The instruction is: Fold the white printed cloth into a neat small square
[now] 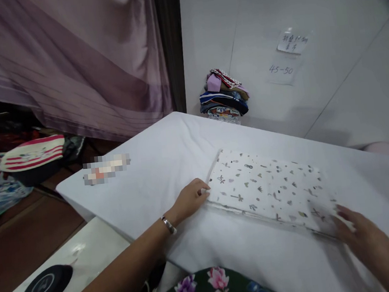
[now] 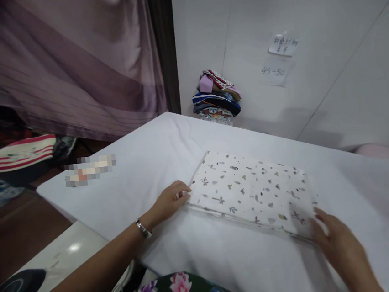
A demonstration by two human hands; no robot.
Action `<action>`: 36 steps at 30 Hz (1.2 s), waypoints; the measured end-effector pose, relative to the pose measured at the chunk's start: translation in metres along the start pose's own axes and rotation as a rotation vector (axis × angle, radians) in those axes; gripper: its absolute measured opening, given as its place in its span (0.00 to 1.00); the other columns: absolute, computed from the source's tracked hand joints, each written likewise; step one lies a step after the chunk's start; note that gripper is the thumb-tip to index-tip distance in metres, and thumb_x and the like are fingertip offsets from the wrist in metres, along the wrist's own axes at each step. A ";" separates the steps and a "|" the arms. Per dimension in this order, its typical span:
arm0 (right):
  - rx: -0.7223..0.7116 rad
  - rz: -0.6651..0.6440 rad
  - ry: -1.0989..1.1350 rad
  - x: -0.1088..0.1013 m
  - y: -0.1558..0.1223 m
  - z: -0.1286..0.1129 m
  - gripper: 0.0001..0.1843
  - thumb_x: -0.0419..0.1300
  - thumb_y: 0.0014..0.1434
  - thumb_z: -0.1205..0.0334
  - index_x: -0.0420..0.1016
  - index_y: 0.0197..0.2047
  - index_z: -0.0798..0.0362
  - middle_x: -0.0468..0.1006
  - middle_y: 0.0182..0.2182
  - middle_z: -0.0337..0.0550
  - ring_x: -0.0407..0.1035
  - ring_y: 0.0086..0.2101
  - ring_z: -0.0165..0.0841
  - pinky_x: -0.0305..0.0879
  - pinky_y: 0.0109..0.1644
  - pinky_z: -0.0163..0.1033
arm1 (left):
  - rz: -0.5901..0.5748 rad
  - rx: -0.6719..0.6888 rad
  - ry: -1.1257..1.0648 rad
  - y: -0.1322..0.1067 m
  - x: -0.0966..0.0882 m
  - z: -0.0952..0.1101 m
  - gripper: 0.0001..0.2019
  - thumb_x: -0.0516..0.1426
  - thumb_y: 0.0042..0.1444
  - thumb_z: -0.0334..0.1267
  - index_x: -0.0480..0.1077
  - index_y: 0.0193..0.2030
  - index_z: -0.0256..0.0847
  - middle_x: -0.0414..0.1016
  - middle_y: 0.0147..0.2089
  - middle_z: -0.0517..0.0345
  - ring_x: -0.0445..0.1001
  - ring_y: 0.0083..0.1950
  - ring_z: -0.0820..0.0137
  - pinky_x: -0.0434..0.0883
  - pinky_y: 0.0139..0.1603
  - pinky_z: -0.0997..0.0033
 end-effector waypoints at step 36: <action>-0.817 -0.111 0.097 0.058 -0.013 -0.154 0.15 0.52 0.61 0.62 0.71 0.50 0.52 0.73 0.41 0.49 0.69 0.41 0.38 0.70 0.42 0.44 | -0.190 0.355 0.534 -0.011 0.000 -0.012 0.13 0.49 0.58 0.32 0.65 0.49 0.46 0.66 0.52 0.53 0.67 0.48 0.64 0.66 0.42 0.68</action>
Point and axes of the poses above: each hand's wrist, its own y-axis towards the middle knuckle, its own x-axis out of the palm, z = x × y, the point moved 1 cm from there along y, towards the middle knuckle
